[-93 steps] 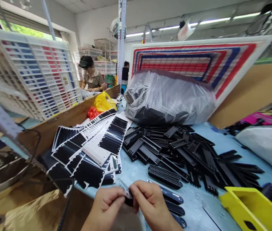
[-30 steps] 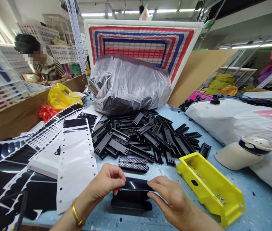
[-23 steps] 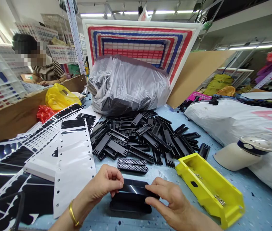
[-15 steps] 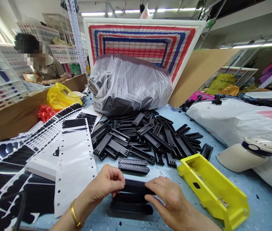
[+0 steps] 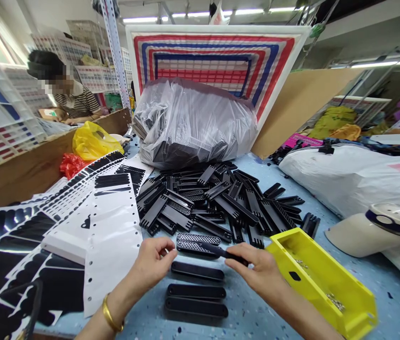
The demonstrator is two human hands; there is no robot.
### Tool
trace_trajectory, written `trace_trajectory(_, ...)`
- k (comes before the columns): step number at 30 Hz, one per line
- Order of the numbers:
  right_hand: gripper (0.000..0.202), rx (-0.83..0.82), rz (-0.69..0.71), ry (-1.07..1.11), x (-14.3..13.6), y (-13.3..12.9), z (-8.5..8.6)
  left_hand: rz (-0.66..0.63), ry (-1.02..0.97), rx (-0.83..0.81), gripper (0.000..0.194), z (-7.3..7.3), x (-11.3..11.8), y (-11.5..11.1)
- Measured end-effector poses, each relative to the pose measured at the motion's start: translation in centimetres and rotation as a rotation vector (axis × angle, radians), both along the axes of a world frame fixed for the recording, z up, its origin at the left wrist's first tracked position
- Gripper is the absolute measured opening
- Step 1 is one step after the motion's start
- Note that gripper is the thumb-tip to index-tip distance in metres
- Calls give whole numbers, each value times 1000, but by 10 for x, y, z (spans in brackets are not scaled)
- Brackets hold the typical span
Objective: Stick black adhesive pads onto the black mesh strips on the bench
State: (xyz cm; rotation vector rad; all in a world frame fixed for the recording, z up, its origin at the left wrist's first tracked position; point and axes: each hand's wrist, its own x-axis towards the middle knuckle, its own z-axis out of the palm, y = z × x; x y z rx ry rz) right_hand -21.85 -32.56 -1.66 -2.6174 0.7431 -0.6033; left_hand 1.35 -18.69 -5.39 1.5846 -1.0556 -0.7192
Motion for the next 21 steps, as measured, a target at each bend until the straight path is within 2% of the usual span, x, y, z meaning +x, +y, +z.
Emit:
trace_trajectory(2,18,47,-70,7,3,-11,-6,-76,-133,45,21,-3,-4,3)
trace_trajectory(6,18,81,-79,6,16,-18,-18,-201,-222,102,22,-10,-13,5)
trace_trajectory(8,19,82,-64,-6,22,-19,-22,-170,-199,121,23,-14,-13,1)
trace_trajectory(11,21,107,-51,-32,25,-20,-25,-14,-187,149,22,-19,-7,-9)
trace_trajectory(13,22,129,-53,-34,26,-20,-27,42,-205,151,26,-22,-3,-17)
trace_trajectory(15,22,141,-45,-14,25,-18,-27,20,-198,142,28,-23,-1,-21)
trace_trajectory(21,20,119,42,49,13,2,-28,-112,-146,163,5,-25,-3,-11)
